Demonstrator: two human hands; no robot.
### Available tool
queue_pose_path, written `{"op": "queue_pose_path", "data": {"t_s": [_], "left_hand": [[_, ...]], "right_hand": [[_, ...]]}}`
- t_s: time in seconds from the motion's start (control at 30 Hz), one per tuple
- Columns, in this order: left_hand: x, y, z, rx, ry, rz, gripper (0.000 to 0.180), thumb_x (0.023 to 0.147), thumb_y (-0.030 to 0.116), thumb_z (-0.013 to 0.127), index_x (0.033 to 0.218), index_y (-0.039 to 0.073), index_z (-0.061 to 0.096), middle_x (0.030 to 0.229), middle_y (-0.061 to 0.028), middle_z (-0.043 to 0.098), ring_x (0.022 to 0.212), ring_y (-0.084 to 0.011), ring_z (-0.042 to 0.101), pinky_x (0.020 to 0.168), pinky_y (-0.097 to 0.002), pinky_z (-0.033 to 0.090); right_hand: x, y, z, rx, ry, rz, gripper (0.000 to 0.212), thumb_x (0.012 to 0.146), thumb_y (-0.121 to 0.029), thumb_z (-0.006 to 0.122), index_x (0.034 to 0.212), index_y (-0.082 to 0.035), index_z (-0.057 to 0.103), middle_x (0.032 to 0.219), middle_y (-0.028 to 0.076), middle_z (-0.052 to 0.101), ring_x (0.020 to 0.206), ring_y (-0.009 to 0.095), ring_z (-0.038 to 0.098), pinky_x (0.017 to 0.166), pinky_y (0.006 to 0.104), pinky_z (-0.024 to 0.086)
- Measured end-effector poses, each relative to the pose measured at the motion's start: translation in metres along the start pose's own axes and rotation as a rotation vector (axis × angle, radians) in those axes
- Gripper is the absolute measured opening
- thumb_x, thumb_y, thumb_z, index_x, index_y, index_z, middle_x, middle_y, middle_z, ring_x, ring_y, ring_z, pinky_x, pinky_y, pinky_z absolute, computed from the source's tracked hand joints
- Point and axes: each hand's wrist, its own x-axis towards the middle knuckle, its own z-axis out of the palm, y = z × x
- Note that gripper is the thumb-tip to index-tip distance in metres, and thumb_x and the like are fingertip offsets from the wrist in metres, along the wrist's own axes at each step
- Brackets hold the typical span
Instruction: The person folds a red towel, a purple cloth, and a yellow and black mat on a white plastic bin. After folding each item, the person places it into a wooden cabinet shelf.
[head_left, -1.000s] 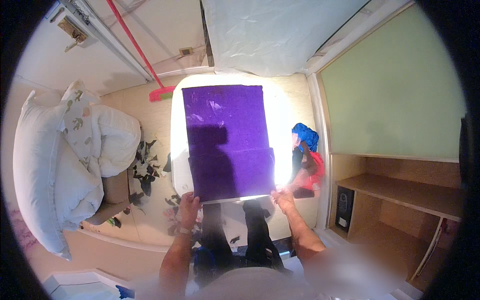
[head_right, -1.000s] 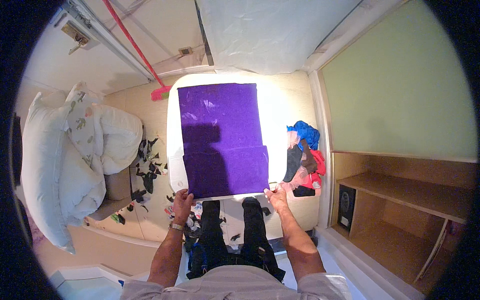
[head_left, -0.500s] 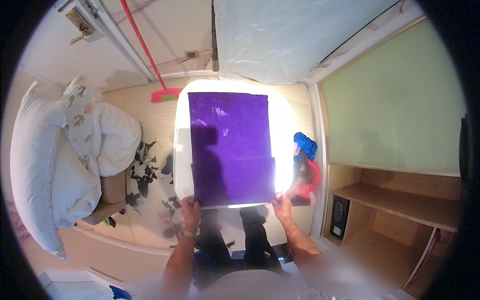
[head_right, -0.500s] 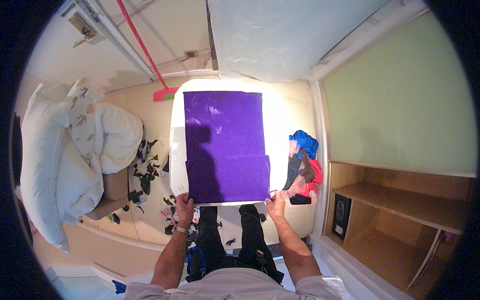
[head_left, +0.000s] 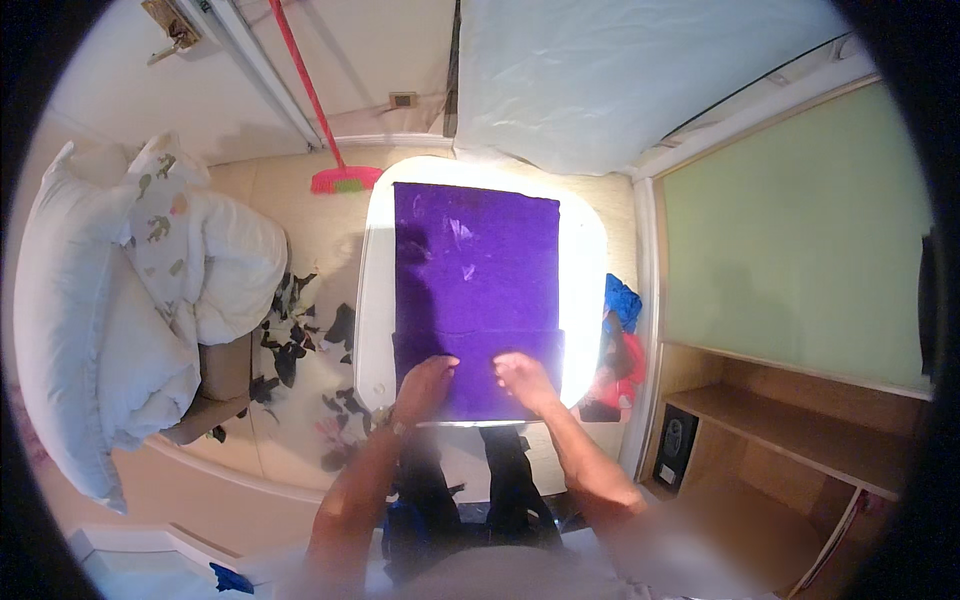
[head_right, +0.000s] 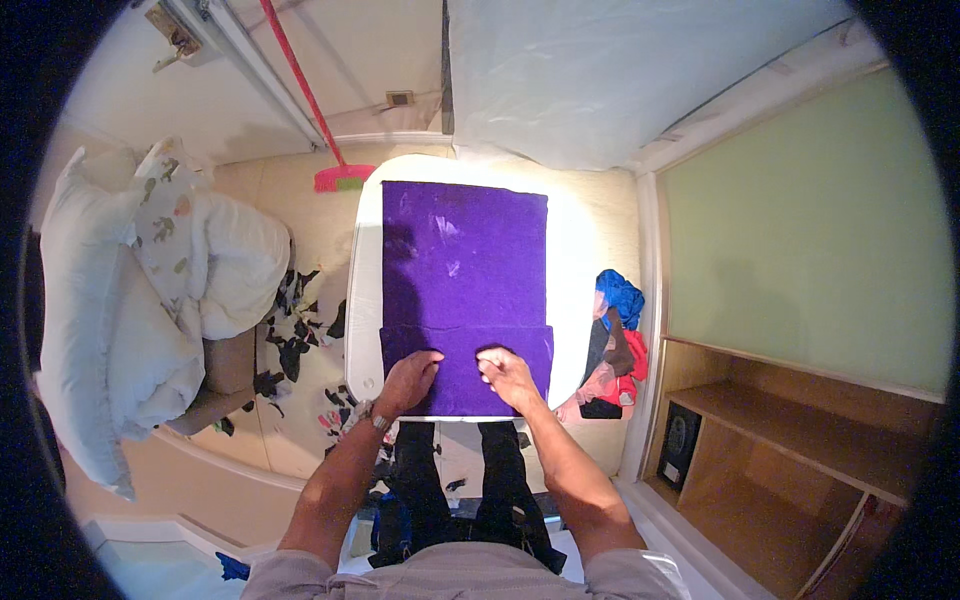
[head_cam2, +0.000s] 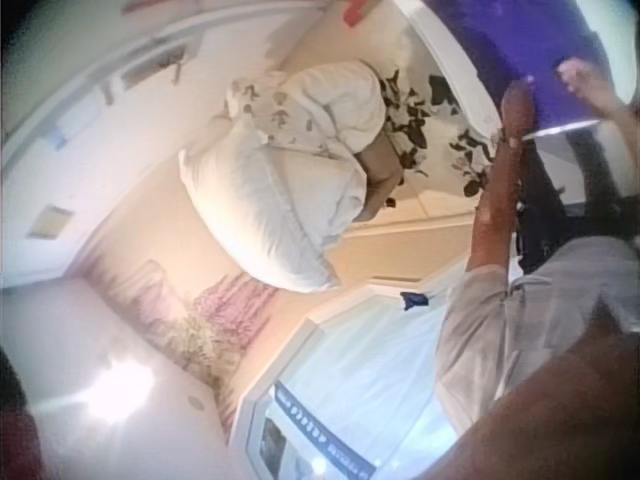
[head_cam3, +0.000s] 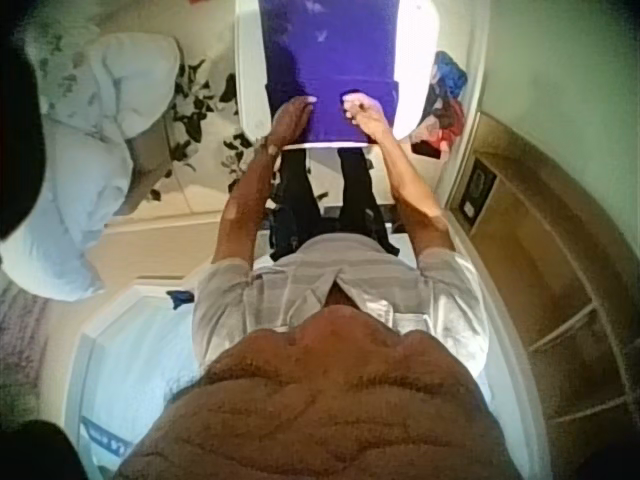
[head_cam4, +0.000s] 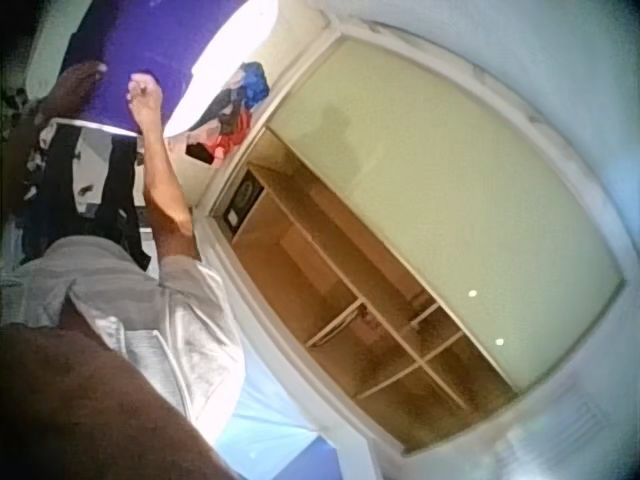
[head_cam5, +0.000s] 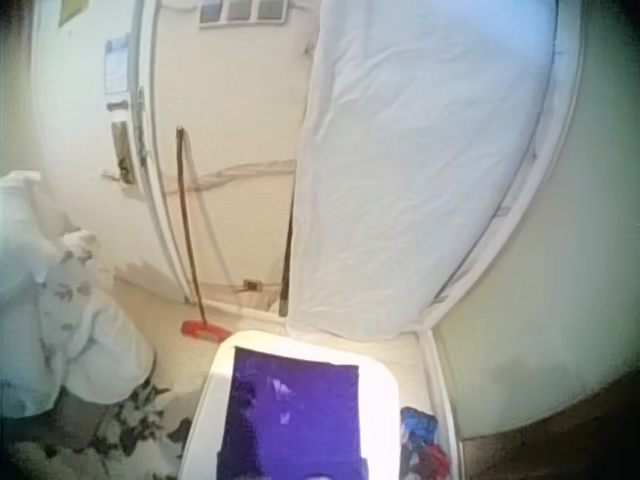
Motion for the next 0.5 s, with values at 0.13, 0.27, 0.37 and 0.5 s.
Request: {"op": "queue_pose_path", "data": {"t_s": [0.13,0.27,0.37,0.5], "left_hand": [[0.043,-0.005,-0.009,-0.198,-0.239,-0.413,0.021,0.092,0.009,0.060,0.111,0.003,0.066,0.101,-0.0156,0.071,0.088,-0.0320,0.070,0.081,-0.0405,0.058],[0.061,-0.009,-0.030,-0.671,-0.175,-0.769,0.030,0.097,0.010,0.059,0.126,0.004,0.058,0.095,-0.0109,0.070,0.074,-0.0205,0.071,0.062,-0.0335,0.060],[0.054,-0.021,-0.034,-0.894,0.043,-0.743,0.035,0.101,0.013,0.058,0.134,0.003,0.050,0.096,-0.0099,0.067,0.070,-0.0178,0.069,0.055,-0.0302,0.059],[0.063,-0.069,-0.044,-0.801,0.341,-0.577,0.036,0.102,0.014,0.059,0.134,0.001,0.050,0.097,-0.0095,0.065,0.062,-0.0168,0.067,0.049,-0.0281,0.057]], "right_hand": [[0.045,-0.029,0.017,0.075,-0.271,0.115,0.029,0.104,-0.020,0.059,0.126,-0.002,0.062,0.105,0.007,0.068,0.083,0.014,0.066,0.072,0.0288,0.055],[0.074,-0.037,0.014,0.293,-0.306,0.265,0.036,0.104,-0.021,0.059,0.134,-0.002,0.055,0.110,0.012,0.069,0.088,0.020,0.070,0.075,0.0322,0.059],[0.073,-0.041,0.001,0.409,-0.220,0.264,0.039,0.103,-0.022,0.061,0.137,-0.003,0.053,0.111,0.014,0.069,0.089,0.022,0.071,0.075,0.0333,0.060],[0.090,-0.045,-0.048,0.315,0.021,0.124,0.026,0.103,-0.021,0.060,0.123,-0.003,0.059,0.102,0.009,0.070,0.076,0.018,0.069,0.063,0.0294,0.058]]}}
